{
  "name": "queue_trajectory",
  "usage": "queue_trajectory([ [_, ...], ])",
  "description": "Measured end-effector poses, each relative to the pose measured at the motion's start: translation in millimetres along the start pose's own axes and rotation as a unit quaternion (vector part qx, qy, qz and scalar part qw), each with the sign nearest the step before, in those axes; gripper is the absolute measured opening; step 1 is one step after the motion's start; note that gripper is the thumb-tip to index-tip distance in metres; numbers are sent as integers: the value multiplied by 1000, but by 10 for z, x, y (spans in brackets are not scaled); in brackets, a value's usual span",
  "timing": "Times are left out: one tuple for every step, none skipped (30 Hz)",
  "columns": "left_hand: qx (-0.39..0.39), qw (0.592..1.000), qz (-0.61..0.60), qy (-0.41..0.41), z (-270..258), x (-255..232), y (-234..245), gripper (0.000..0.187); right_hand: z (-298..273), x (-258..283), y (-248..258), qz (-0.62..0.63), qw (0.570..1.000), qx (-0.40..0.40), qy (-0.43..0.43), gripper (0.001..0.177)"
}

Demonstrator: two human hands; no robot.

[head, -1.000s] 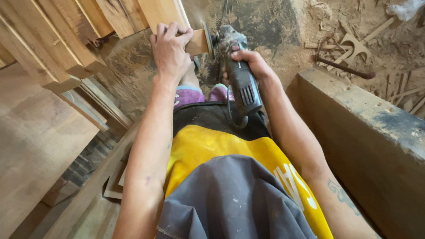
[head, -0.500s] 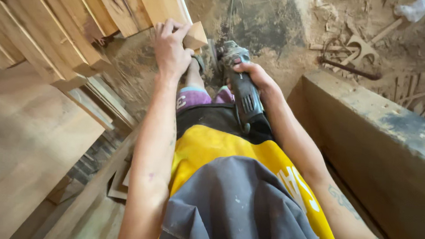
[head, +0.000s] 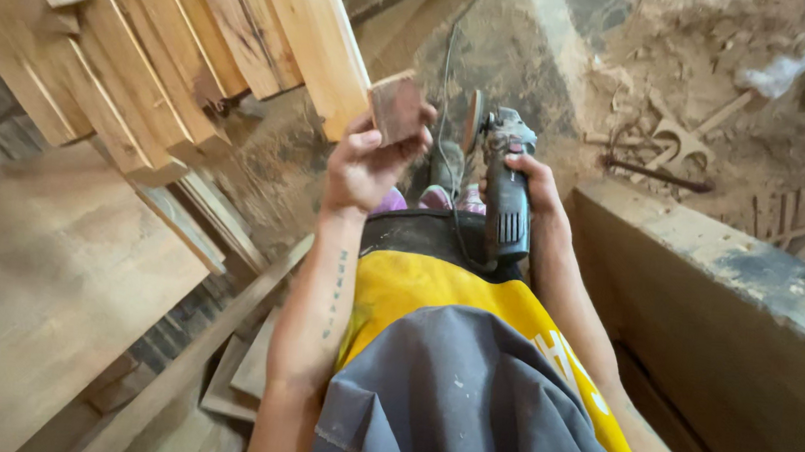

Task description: The person sands small wooden blocks using an angle grinder with a sanding disc while holding the blocks by hand. They rotate each block to sand multiple faces and edges while sitting at floor level.

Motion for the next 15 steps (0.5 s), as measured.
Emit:
queue_trajectory([
  [25, 999, -36, 7, 7, 14, -130, 62, -23, 43, 15, 2, 1000, 6, 9, 50],
  [36, 998, -43, 14, 23, 24, -241, 62, -43, 84, 26, 4, 1000, 12, 18, 50],
  [46, 997, -51, 20, 18, 45, -353, 62, -77, 120, 43, 6, 999, 18, 26, 50],
  [56, 996, -58, 27, 9, 65, -457, 62, -107, 151, 65, 4, 1000, 14, 27, 51],
  [76, 996, -35, 14, 6, 55, -552, 63, -117, 184, 71, 0, 1000, 11, 28, 51],
  [97, 995, -12, 1, -2, 40, -637, 63, -124, 218, 72, -3, 1000, 8, 28, 51],
  [115, 993, 10, -12, -25, 35, -722, 64, -152, 254, 63, -6, 999, 27, 32, 51],
  [121, 992, 32, -18, -42, 29, -783, 65, -179, 294, 55, -9, 998, 47, 37, 51],
  [125, 990, 54, -23, -63, 28, -839, 68, -210, 331, 51, -12, 997, 65, 40, 51],
  [129, 988, 75, -29, -80, 24, -890, 70, -236, 368, 80, -19, 997, 51, 46, 51],
  [134, 985, 102, -41, -99, 14, -939, 71, -259, 409, 108, -27, 998, 39, 51, 51],
  [139, 980, 128, -53, -112, 8, -989, 72, -280, 452, 138, -34, 997, 26, 57, 52],
  [142, 975, 156, -65, -132, -4, -1031, 72, -294, 466, 147, -35, 997, 30, 56, 52],
  [139, 976, 153, -67, -146, -9, -1065, 71, -310, 488, 159, -35, 997, 34, 54, 52],
  [137, 977, 151, -68, -164, -21, -1093, 70, -319, 492, 162, -34, 997, 38, 54, 52],
])
Point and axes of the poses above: each hand's wrist, its own z-axis towards the middle knuckle, its own y-axis out of the back of the hand, x = y × z, the point moved 5 cm from there along z, towards the middle knuckle, and after that the axes turned 1 degree about -y, right-handed, at the moved point
